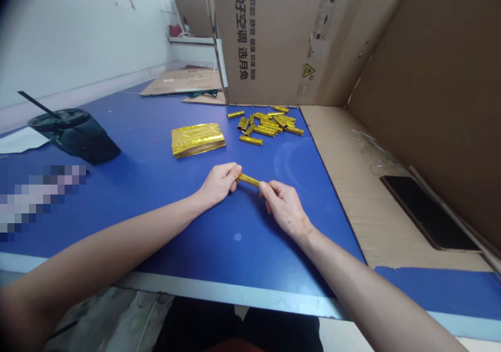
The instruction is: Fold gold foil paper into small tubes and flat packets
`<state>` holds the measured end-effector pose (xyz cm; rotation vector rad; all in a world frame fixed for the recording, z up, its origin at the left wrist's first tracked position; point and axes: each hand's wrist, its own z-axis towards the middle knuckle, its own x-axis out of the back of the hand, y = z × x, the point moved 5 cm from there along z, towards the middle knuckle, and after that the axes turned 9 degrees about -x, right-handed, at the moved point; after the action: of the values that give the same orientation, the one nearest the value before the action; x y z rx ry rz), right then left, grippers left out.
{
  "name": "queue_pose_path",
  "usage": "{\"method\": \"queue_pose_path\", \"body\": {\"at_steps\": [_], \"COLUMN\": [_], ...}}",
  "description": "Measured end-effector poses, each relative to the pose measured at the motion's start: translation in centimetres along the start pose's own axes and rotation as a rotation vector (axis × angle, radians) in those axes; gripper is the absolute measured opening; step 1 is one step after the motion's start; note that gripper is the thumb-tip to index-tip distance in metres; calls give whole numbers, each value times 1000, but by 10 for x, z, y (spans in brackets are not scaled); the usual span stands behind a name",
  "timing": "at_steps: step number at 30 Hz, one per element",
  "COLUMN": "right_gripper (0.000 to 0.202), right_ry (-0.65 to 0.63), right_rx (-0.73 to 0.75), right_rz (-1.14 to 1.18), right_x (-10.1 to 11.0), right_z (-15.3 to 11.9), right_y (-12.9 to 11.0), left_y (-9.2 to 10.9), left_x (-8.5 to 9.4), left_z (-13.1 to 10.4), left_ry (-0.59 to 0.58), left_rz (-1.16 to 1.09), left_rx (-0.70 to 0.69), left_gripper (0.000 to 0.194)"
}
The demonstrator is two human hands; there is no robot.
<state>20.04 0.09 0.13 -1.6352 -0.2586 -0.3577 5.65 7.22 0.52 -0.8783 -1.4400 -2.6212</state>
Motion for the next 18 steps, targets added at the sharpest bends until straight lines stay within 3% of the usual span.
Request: {"method": "queue_pose_path", "body": {"at_steps": [10,18], "right_gripper": [35,32], "right_ry": [-65,5], "right_rx": [-108,-76], "right_rz": [92,133], "right_x": [3,-1], "right_z": [7,12], "right_y": [3,0], "left_y": [-3,-16], "left_x": [-4,-4], "left_z": [1,4], "left_ry": [-22,22], "left_rz": [-57,-217], "left_rx": [21,97], "left_gripper": [41,40]}}
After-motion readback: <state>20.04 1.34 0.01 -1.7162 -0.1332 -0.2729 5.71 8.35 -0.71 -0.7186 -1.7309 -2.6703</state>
